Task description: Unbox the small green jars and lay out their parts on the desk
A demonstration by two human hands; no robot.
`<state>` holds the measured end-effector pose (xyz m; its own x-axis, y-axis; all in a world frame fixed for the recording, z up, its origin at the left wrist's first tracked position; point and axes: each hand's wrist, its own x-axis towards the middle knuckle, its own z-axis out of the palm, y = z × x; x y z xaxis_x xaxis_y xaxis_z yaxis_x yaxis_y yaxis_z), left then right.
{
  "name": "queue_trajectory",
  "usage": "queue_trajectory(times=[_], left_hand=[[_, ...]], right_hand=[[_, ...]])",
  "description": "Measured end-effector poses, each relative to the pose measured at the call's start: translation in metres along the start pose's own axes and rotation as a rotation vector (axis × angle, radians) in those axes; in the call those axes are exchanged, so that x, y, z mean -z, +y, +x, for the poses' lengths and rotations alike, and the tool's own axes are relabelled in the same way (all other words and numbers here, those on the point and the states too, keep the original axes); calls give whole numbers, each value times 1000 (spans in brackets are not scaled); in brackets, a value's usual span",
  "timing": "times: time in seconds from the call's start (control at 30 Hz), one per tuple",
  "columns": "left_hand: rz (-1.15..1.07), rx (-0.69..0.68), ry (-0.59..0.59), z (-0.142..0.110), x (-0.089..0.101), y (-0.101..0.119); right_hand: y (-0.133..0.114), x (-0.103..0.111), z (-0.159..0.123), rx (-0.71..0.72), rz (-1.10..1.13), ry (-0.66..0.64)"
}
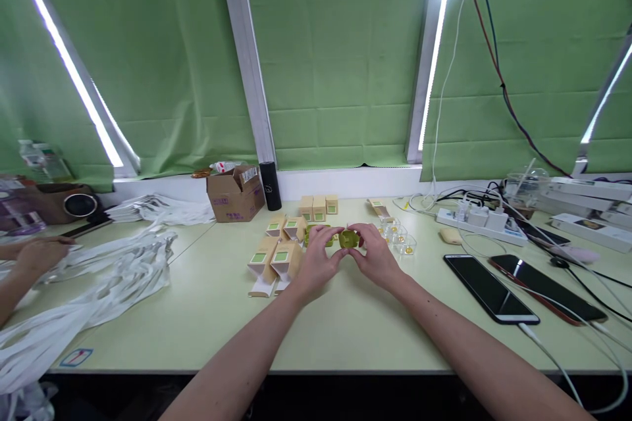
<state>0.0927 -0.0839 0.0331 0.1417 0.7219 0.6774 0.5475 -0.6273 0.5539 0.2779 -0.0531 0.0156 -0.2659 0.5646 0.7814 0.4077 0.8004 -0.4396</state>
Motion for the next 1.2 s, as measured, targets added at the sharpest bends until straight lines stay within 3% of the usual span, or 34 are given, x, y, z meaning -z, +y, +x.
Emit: queue_trajectory(times=[0.27,0.5,0.77,1.2], left_hand=[[-202,111,-10,2,-5,-10],[-260,113,-22,0,-5,-10],[-108,26,-18,0,-2,-2],[22,-166,-41,-3,-1,2]], right_hand=[[-1,3,1,92,-2,-36],[-2,2,2,83,14,-18],[-12,7,2,102,30,-29],[-4,-1,-1,97,-101,61]])
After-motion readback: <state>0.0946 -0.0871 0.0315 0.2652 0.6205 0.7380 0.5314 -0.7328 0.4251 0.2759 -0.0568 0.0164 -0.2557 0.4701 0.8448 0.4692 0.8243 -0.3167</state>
